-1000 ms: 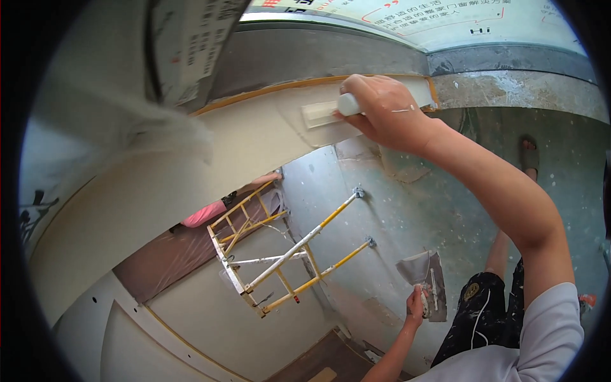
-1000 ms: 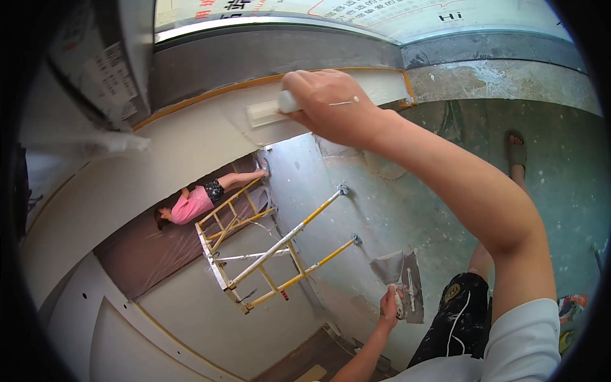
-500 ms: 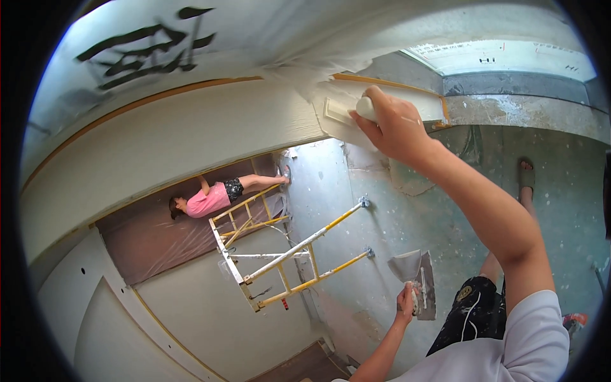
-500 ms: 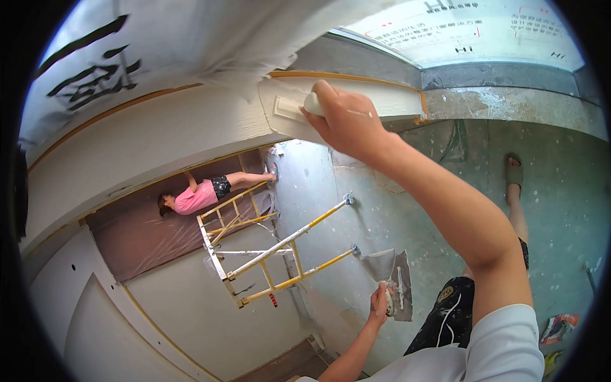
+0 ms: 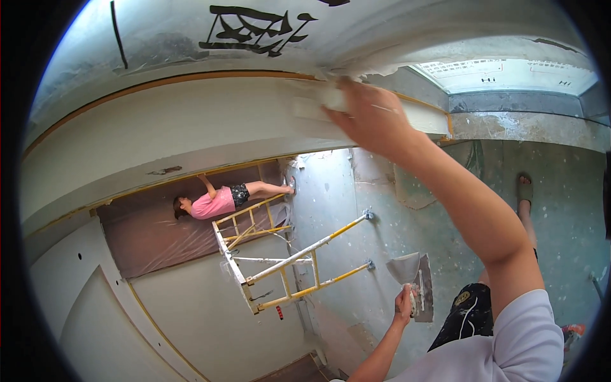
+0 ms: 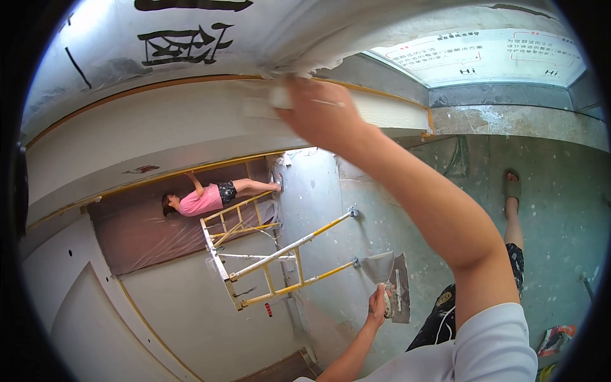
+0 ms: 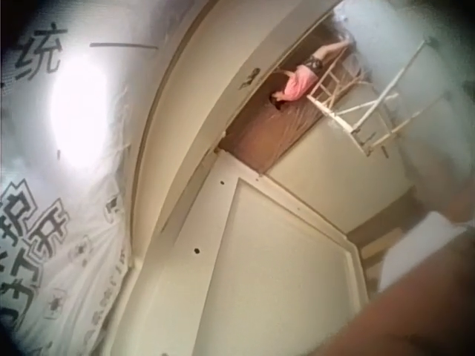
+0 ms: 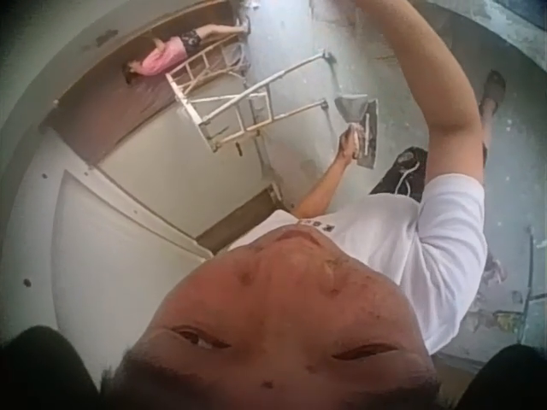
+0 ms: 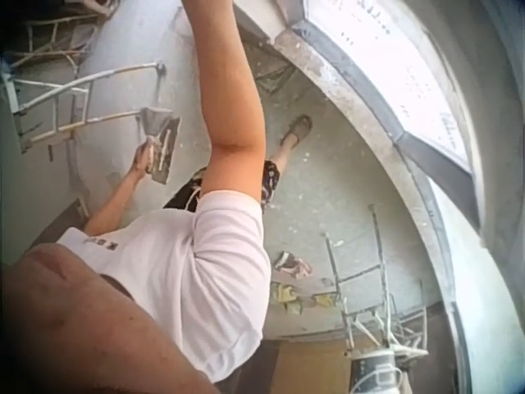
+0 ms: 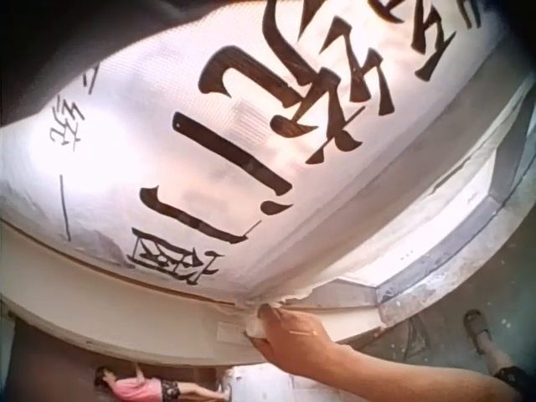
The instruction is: Applying and smoothing putty or plaster on walls and edges using a trowel and putty knife.
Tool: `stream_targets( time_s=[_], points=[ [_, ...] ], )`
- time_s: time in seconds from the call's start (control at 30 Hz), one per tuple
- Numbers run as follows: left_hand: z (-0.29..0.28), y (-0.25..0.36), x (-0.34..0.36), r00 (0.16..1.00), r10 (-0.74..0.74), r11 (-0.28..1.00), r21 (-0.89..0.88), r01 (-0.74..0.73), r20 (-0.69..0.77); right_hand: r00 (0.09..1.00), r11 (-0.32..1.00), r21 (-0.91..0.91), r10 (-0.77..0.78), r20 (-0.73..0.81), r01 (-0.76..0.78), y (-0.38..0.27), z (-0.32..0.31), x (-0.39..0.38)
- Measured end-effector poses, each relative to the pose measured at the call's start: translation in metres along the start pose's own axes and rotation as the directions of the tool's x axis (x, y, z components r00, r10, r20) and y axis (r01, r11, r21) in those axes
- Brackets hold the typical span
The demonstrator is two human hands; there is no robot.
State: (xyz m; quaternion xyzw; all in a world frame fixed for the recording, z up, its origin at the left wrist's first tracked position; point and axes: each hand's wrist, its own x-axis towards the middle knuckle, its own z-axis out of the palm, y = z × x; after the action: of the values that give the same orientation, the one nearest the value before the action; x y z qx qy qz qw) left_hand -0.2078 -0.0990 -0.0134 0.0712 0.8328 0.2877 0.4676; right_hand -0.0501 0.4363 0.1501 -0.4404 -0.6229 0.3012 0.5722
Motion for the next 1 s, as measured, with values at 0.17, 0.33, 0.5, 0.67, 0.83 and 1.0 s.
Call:
stream_targets(
  time_s=[0.17, 0.33, 0.5, 0.67, 0.83, 1.0],
  points=[
    [-0.004, 0.0, -0.014, 1.0, -0.021, 1.0, -0.011, 0.021, 0.007, 0.942, 0.953, -0.079, 0.303, 0.143, -0.294, 0.083, 0.0, -0.064],
    [-0.012, 0.005, -0.021, 0.999, 0.036, 0.999, 0.036, -0.037, 0.009, 0.985, 0.996, 0.052, 0.061, 0.163, -0.07, 0.042, -0.012, -0.043],
    [-0.02, 0.011, -0.035, 0.997, 0.082, 0.997, -0.002, -0.082, -0.009, 0.988, 0.997, 0.038, -0.067, 0.137, 0.062, -0.075, -0.03, 0.029],
    [-0.016, 0.027, -0.039, 0.995, 0.09, 0.992, -0.096, -0.085, 0.049, 0.979, 0.98, 0.01, -0.2, 0.039, 0.2, -0.153, -0.04, 0.089],
    [-0.011, 0.038, -0.037, 0.983, 0.184, 0.976, -0.119, -0.18, 0.021, 0.92, 0.917, 0.079, -0.392, -0.011, 0.391, -0.263, -0.062, 0.151],
    [-0.014, 0.054, -0.045, 0.995, 0.095, 0.961, -0.261, -0.095, -0.014, 0.911, 0.926, 0.085, -0.377, 0.167, 0.367, -0.23, -0.065, 0.115]
  ],
)
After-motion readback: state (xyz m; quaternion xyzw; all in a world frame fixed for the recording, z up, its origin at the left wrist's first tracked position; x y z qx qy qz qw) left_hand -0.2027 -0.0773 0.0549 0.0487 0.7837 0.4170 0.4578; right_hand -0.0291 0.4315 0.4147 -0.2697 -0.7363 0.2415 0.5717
